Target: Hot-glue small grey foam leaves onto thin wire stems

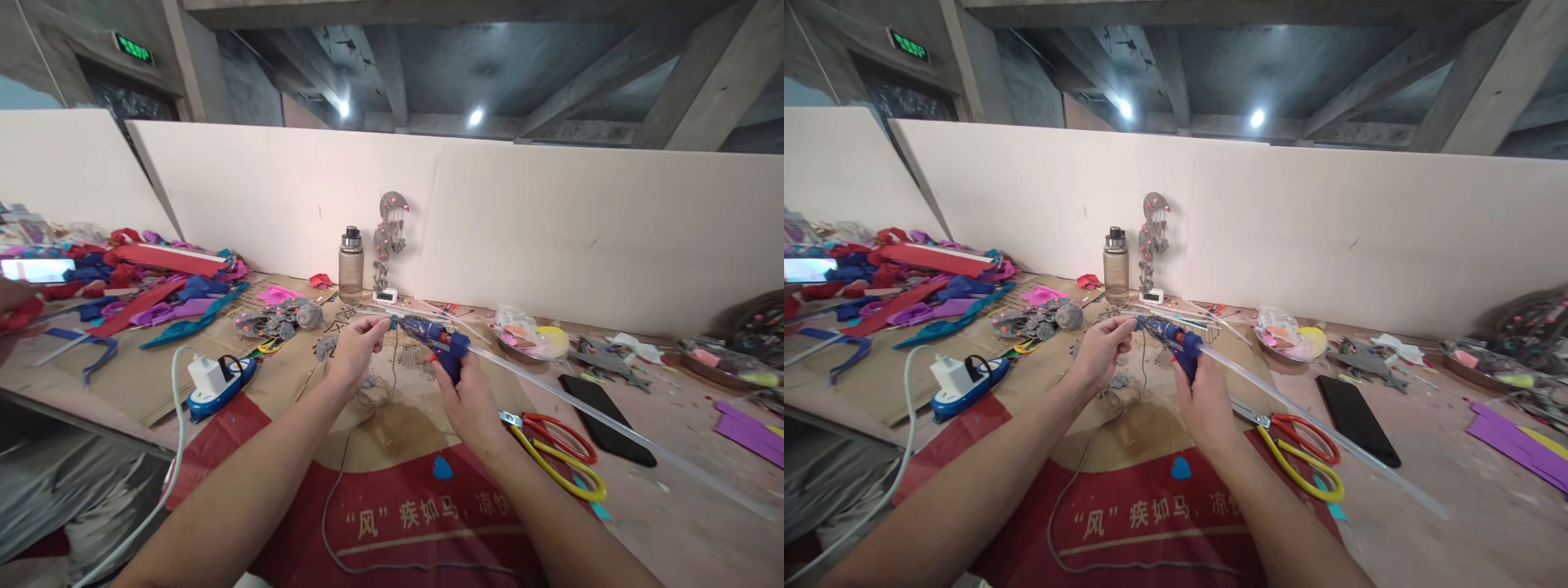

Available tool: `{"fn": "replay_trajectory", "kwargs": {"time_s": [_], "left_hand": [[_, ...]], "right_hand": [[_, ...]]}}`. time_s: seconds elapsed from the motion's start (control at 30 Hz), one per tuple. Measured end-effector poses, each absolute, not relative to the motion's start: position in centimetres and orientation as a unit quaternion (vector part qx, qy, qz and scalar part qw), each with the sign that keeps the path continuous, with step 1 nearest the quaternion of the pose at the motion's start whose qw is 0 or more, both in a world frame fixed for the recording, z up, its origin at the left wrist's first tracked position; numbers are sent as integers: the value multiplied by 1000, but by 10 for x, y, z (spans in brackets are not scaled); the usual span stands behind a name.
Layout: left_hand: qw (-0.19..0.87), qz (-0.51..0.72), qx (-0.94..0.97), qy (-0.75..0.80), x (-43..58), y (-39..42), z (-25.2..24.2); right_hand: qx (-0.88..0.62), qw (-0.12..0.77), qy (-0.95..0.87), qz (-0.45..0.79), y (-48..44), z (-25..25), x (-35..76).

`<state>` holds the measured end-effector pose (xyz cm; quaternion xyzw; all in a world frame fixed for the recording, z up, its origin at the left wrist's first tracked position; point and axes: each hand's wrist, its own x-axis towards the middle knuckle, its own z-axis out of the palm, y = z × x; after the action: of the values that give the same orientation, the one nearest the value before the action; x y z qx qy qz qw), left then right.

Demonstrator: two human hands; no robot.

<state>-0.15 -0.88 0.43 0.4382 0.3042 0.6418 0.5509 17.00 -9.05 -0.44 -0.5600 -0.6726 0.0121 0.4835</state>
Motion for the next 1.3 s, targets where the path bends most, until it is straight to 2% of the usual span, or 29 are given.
{"fn": "replay_trajectory", "kwargs": {"time_s": [1.3], "left_hand": [[513, 652, 462, 314, -4, -3, 0]], "right_hand": [[-585, 461, -667, -28, -92, -10, 165]]}}
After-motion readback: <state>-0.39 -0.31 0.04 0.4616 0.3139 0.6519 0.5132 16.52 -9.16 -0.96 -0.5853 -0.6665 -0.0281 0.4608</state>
